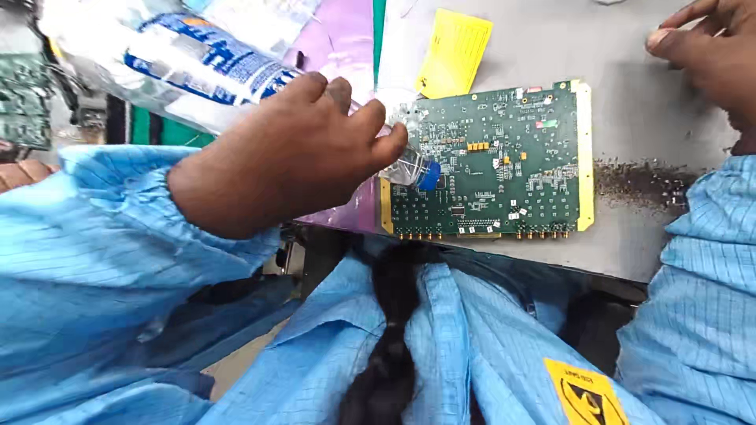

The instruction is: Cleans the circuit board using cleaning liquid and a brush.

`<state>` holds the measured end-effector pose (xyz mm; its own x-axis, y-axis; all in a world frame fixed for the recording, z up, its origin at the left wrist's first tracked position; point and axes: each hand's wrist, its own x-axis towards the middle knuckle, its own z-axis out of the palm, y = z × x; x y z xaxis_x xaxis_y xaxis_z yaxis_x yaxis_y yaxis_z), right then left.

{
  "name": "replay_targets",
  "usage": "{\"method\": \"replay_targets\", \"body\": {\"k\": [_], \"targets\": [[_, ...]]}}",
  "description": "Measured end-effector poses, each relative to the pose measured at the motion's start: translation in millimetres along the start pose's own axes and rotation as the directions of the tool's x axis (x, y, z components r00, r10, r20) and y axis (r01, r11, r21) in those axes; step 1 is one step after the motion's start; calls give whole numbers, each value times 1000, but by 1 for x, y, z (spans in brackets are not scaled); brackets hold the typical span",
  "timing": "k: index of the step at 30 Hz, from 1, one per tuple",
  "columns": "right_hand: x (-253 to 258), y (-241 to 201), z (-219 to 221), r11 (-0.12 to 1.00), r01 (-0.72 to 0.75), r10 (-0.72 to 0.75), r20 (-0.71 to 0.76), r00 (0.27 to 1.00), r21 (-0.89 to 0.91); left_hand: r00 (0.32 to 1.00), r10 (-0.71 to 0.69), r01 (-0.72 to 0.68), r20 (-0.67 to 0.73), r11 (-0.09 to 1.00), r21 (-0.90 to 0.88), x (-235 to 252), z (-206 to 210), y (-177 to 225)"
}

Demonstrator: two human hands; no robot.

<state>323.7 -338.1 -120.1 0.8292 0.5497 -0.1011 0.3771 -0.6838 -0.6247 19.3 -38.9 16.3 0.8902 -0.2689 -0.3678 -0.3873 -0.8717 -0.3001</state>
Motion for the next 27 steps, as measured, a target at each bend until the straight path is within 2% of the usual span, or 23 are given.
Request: {"method": "replay_targets", "body": {"k": [4, 7, 11, 15, 18, 20, 21, 22, 27], "targets": [[-5, -11, -1, 998, -54, 54, -15, 998, 25, 1000, 2, -2, -17, 1000, -15, -1, -3, 2], [1, 3, -1, 999, -3, 3, -2, 1000, 35, 999, 21, -23, -39, 999, -46, -1, -4, 1], [-1, -4, 1, 1000, 8, -8, 11, 1000, 17, 992, 6, -33, -130, 978, -208, -1, -4, -1], [-10, -22, -4, 1000, 0, -1, 35, 999, 12, 961, -162, 44, -223, 889, -456, -6, -15, -2], [-12, -26, -5, 1000, 12, -12, 24, 1000, 17, 895, -330, 44, -301, 736, -676, -12, -16, -16], [-12, -25, -6, 999, 41, -41, 43, 998, 8, 826, -402, -159, -396, 507, -847, -13, -5, -36], [-12, -24, -6, 998, 64, -64, 47, 997, -5, 785, -449, -241, -426, 411, -879, -12, -3, -46], [-12, -24, -7, 996, 86, -86, 41, 995, -6, 744, -492, -297, -453, 364, -883, -10, -4, -58], [-13, -23, -5, 995, 89, -88, -16, 996, 51, 510, -686, -394, -518, 349, -850, 12, -38, -118]]}}
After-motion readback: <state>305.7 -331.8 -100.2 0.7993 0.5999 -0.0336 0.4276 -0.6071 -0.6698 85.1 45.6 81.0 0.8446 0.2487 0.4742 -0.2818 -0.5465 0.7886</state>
